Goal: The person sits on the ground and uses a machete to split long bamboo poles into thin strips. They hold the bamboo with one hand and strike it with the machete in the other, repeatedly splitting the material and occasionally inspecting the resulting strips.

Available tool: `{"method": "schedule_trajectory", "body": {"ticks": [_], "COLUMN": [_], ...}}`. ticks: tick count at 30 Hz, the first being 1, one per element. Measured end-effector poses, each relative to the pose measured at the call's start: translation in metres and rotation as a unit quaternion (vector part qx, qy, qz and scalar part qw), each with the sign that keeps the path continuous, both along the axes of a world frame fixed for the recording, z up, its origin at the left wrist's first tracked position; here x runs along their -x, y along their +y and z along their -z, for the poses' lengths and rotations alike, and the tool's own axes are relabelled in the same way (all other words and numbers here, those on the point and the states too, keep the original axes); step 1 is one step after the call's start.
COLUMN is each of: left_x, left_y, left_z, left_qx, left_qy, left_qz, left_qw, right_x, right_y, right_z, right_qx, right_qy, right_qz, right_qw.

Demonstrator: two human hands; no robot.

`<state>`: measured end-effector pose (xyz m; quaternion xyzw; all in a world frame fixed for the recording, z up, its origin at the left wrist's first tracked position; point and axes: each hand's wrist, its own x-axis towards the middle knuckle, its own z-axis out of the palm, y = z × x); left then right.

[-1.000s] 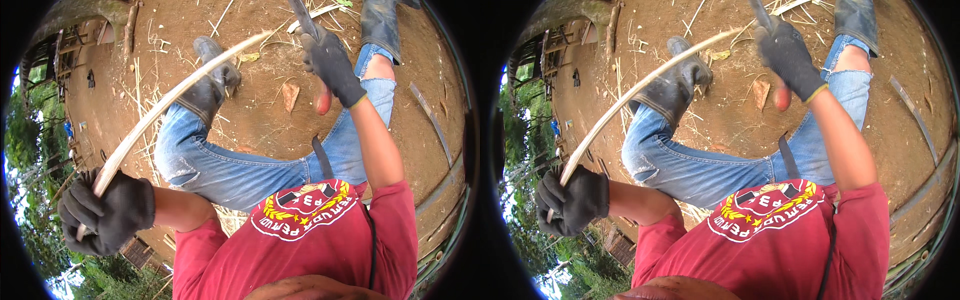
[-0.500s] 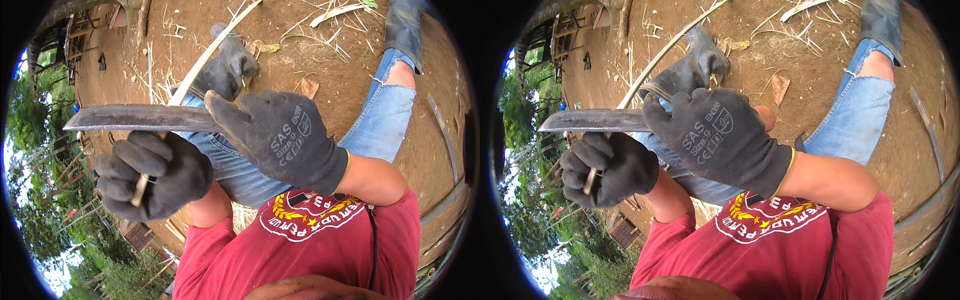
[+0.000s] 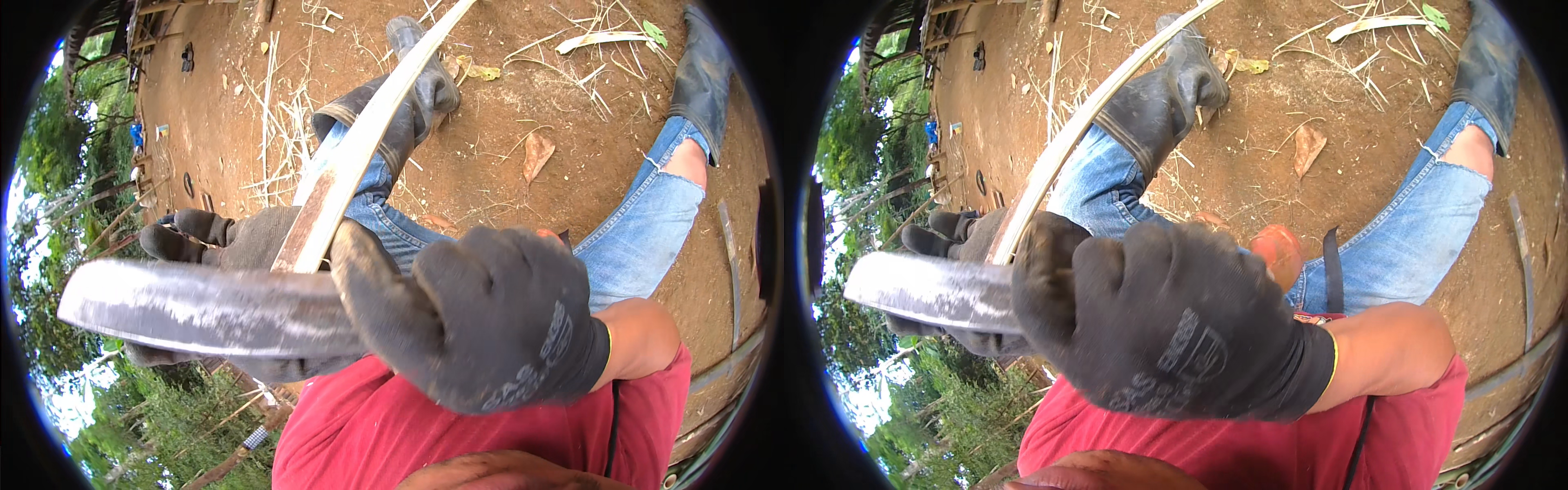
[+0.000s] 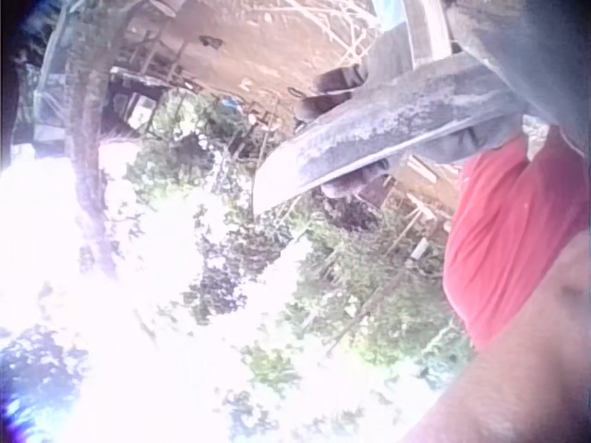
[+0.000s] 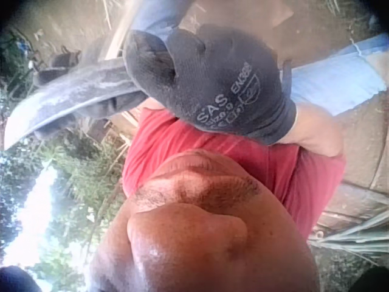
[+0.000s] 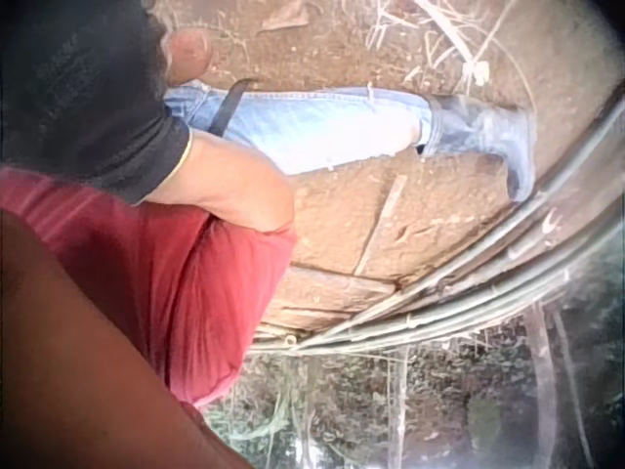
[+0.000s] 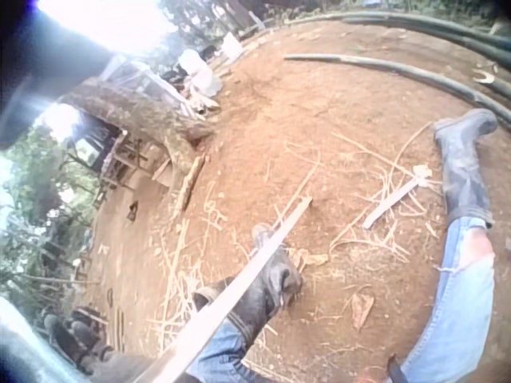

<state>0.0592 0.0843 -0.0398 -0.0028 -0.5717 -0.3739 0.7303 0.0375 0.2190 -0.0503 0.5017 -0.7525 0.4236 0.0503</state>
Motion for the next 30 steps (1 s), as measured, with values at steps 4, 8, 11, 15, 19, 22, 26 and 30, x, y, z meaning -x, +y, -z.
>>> {"method": "schedule_trajectory", "body": {"ticks": [4,8,11,15,19,22,26,30], "left_x": [0.002,-0.013,-0.017,-0.021,-0.011,-0.013,-0.019,-0.023], "left_y": [-0.004,-0.004,-0.005,-0.013,-0.012,-0.013,-0.023,-0.023], "left_z": [0.004,0.001,0.013,0.006,0.006,0.007,0.006,0.006], "left_qx": [-0.004,-0.016,-0.084,0.001,0.064,0.052,0.050,0.024], "left_qy": [-0.006,0.002,0.028,-0.048,-0.046,-0.068,-0.071,-0.064], "left_qz": [0.024,0.001,0.014,0.004,-0.008,-0.048,-0.020,0.020], "left_qw": [1.000,1.000,0.996,0.999,0.997,0.995,0.996,0.997], "right_x": [0.003,0.002,0.007,0.025,0.041,0.043,0.047,0.051], "right_y": [0.001,0.009,0.012,0.016,0.011,0.005,0.001,-0.006], "right_z": [0.005,0.005,0.010,0.030,0.062,0.074,0.084,0.091], "right_qx": [-0.013,-0.023,-0.085,-0.168,-0.166,-0.153,-0.142,-0.141], "right_qy": [0.041,0.027,0.010,-0.006,-0.033,-0.025,0.001,0.013], "right_qz": [0.033,-0.005,-0.006,0.010,0.018,0.021,0.024,0.024], "right_qw": [0.999,0.999,0.996,0.986,0.985,0.988,0.990,0.990]}}
